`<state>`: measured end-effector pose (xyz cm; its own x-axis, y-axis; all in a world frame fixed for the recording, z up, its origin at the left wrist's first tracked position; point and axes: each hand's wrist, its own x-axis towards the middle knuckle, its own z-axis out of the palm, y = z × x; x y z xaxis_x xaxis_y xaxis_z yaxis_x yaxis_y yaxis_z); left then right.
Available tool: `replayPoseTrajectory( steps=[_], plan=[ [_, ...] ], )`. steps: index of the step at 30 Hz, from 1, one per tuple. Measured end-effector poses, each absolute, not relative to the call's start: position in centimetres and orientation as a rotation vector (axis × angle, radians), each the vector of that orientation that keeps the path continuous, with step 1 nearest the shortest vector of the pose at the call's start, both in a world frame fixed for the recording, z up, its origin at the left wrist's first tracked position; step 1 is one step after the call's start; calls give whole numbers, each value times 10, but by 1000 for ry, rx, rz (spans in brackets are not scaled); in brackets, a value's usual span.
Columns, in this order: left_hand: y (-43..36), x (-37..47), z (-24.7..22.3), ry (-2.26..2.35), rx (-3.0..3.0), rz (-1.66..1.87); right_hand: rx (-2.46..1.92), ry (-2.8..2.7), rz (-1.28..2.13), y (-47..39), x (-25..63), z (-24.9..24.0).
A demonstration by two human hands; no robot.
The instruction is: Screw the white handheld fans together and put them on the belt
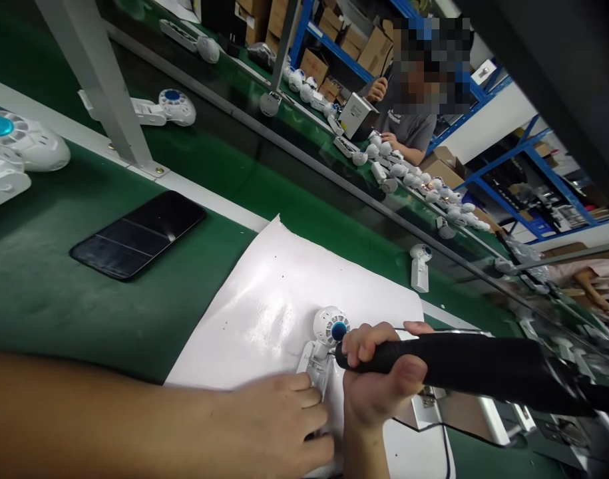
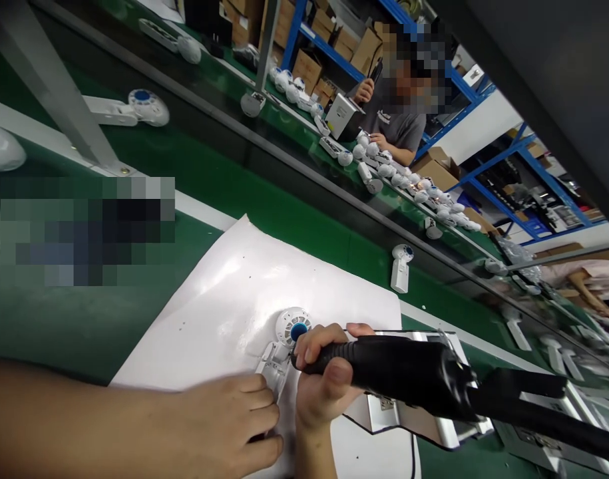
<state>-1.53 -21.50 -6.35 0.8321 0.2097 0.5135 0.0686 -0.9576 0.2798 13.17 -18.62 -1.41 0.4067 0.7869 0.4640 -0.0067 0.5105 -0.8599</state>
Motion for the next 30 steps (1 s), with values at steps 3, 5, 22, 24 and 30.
replayPoseTrajectory(
  steps=[3, 5, 22, 24, 30],
  plan=[
    [-218, -14, -64, 209, 2788, 830, -897, -1046, 575, -185, 129, -14],
    [-219, -13, -66, 230, 2799, 822, -886, -1052, 532, -187, 134, -11],
    [20, -64, -22, 1340, 2831, 326, -1034, -959, 79, -219, 181, -27],
    [2, -59, -12, 1364, 2863, 410, -1003, -943, 54, -220, 178, -25],
    [-109, 8, 9, 407, 2759, 523, -951, -855, 83, -239, 174, 0]
  ],
)
